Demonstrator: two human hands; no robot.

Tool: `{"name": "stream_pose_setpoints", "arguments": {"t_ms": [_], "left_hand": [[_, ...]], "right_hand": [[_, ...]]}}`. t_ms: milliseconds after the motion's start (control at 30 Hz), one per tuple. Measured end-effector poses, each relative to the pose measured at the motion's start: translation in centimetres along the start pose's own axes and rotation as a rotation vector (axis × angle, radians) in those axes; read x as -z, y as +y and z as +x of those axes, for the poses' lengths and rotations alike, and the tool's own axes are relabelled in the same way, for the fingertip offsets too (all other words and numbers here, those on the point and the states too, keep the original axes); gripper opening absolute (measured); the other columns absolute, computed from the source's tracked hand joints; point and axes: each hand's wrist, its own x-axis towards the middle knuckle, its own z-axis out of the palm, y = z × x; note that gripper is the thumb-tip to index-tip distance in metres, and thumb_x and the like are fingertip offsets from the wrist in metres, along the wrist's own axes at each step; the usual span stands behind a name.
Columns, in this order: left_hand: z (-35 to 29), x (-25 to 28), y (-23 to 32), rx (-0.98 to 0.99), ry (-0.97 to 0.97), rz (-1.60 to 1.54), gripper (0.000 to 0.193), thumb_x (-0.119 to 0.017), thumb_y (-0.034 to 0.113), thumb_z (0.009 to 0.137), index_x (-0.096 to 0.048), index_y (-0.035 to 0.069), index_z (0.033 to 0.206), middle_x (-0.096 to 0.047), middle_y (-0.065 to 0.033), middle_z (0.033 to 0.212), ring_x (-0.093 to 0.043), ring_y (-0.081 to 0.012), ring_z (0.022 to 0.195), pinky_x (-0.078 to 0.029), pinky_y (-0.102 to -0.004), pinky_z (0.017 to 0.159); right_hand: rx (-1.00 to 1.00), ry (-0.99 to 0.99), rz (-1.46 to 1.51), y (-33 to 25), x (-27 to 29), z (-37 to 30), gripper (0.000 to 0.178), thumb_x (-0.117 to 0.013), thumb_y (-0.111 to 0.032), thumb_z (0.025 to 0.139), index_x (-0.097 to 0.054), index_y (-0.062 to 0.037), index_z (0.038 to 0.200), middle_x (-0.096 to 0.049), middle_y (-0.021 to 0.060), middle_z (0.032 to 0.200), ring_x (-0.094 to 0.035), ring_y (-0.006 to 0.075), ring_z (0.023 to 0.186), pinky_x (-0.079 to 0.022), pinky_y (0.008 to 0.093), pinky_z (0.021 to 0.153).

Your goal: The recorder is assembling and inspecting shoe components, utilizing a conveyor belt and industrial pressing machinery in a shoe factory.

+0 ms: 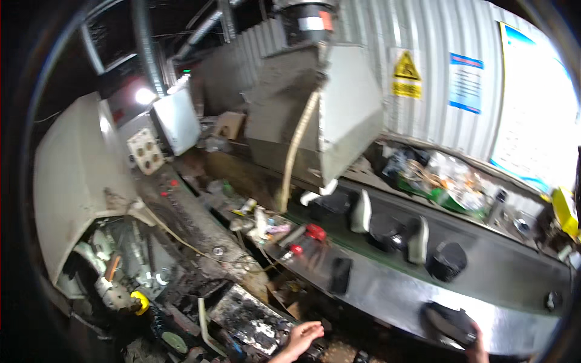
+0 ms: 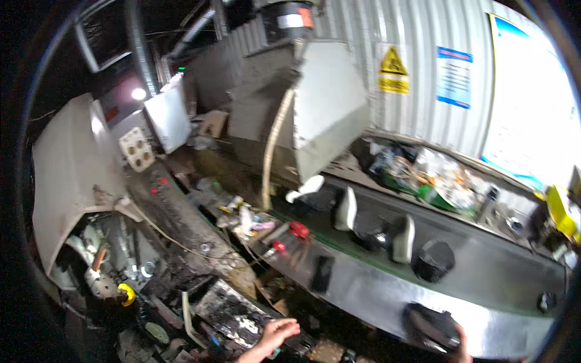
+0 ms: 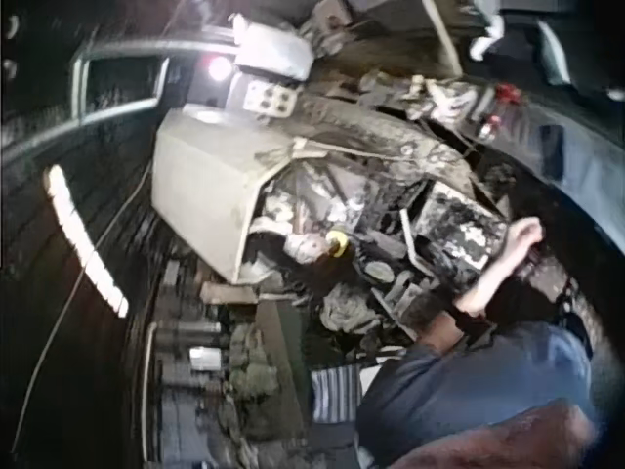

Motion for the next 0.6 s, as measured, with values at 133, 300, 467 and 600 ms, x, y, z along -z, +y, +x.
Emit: {"name": "stream_pose_setpoints", "arguments": {"t_ms": [133,300,467,600], "left_hand": [[-0.8,1.6,-2.4,0.068,0.084,-0.154,0.036,-0.07,0.014,0.089,-0.059,-0.002,0.12,-0.068,-0.0136,0.107,-0.067,-0.0236,0.098,-0.056,-0.0371,0.085],[-2.4,2.2,0.2,0.218,0.213,-0.126,0.038,-0.067,0.014,0.093,-0.057,-0.009,0.121,-0.065,-0.0174,0.114,-0.067,-0.0254,0.103,-0.055,-0.0333,0.092],[-2.8,3.7,-2.2,-0.031,0.238,-0.097,0.033,-0.067,0.009,0.091,-0.059,-0.006,0.12,-0.066,-0.0162,0.113,-0.066,-0.024,0.105,-0.053,-0.0333,0.095],[-2.0,-0.8,2.3,-0.531,0.239,0.313,0.036,-0.067,0.02,0.09,-0.06,0.003,0.121,-0.066,-0.0165,0.112,-0.065,-0.0286,0.104,-0.053,-0.04,0.092]], "right_hand": [[0.648,0.183,-0.292,-5.1,7.7,0.9,0.048,-0.052,-0.033,0.097,-0.049,-0.002,0.134,-0.057,0.0154,0.13,-0.059,0.0265,0.11,-0.046,0.0405,0.097],[1.078,0.464,-0.618,-6.7,6.4,1.5,0.045,-0.054,-0.028,0.096,-0.05,-0.0007,0.132,-0.059,0.0147,0.125,-0.06,0.0246,0.104,-0.047,0.0385,0.091],[1.399,0.219,-0.701,-1.4,-3.8,2.0,0.041,-0.056,-0.022,0.095,-0.052,0.0006,0.129,-0.062,0.014,0.12,-0.061,0.0228,0.098,-0.048,0.0365,0.086],[1.116,-0.476,-0.73,10.8,-15.3,1.6,0.038,-0.058,-0.017,0.094,-0.053,0.0016,0.127,-0.063,0.0134,0.117,-0.062,0.0213,0.093,-0.049,0.035,0.081]]}}
